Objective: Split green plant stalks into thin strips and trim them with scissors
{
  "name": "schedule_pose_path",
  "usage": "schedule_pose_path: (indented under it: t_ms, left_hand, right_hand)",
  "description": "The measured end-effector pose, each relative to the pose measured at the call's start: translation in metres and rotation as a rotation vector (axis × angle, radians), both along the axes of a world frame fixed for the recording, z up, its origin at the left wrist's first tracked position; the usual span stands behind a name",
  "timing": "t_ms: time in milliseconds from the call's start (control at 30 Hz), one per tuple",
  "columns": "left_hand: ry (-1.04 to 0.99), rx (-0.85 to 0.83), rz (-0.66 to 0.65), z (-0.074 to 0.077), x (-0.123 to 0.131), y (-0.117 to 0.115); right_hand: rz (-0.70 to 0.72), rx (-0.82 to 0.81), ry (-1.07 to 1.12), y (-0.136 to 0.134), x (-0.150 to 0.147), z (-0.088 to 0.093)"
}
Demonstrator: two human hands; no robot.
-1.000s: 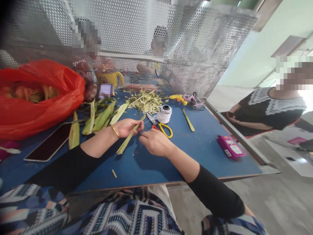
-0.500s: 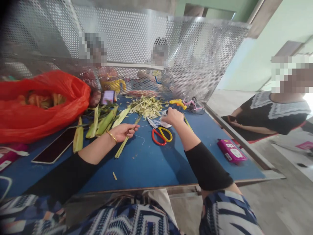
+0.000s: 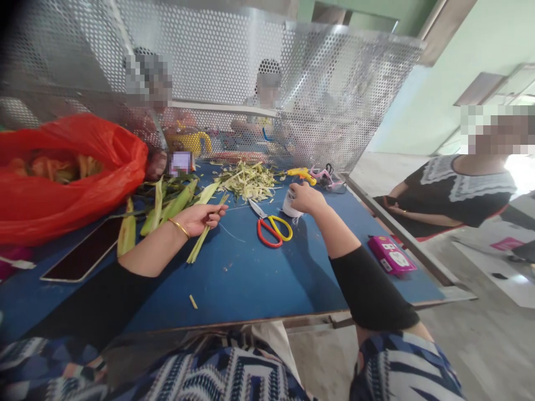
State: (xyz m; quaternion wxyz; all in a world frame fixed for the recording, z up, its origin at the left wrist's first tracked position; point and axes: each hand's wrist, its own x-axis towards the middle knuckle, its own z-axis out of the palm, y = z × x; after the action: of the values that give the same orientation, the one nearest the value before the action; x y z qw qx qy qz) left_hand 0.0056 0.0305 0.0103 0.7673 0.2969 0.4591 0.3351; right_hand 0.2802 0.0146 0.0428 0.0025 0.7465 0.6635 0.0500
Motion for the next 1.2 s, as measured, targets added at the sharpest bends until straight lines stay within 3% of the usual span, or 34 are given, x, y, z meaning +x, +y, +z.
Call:
schedule_pose_path:
  t_ms: [133,233,400,500,633,900,1033,1200]
  left_hand:
    - [-0.011,0.019,-0.002,0.0,-0.002,0.002]
    - [-0.003,0.032,0.0,0.001,-0.003,0.001]
    - [-0.016,0.03,0.003,0.0,-0.002,0.0]
    - [-0.022,0.027,-0.002,0.0,-0.002,-0.002]
    - [-0.014,0.037,-0.019,0.001,-0.001,-0.004]
    - [-0.018,0.036,-0.021,0.0,-0.001,-0.003]
    - [-0.007,0.033,-0.03,0.0,-0.001,-0.001]
    - [0.029,0.025,-0.032,-0.001,0.0,-0.001]
  right_hand:
    - [0.034,0.222,-0.091,-0.021,-0.02,-0.003]
    - [0.249,0.235,-0.196,-0.049,-0.049,-0.013]
    - [0.311,0.354,-0.267,-0.071,-0.07,-0.022]
    - [0.212,0.36,-0.218,-0.061,-0.054,-0.023]
    - [0.05,0.156,-0.104,-0.046,-0.029,-0.024]
    - [-0.176,0.066,0.153,-0.051,-0.008,-0.031]
    - [-0.283,0.116,0.204,-0.051,0.002,-0.012]
    - [-0.278,0.131,0.062,-0.029,0.013,0.016]
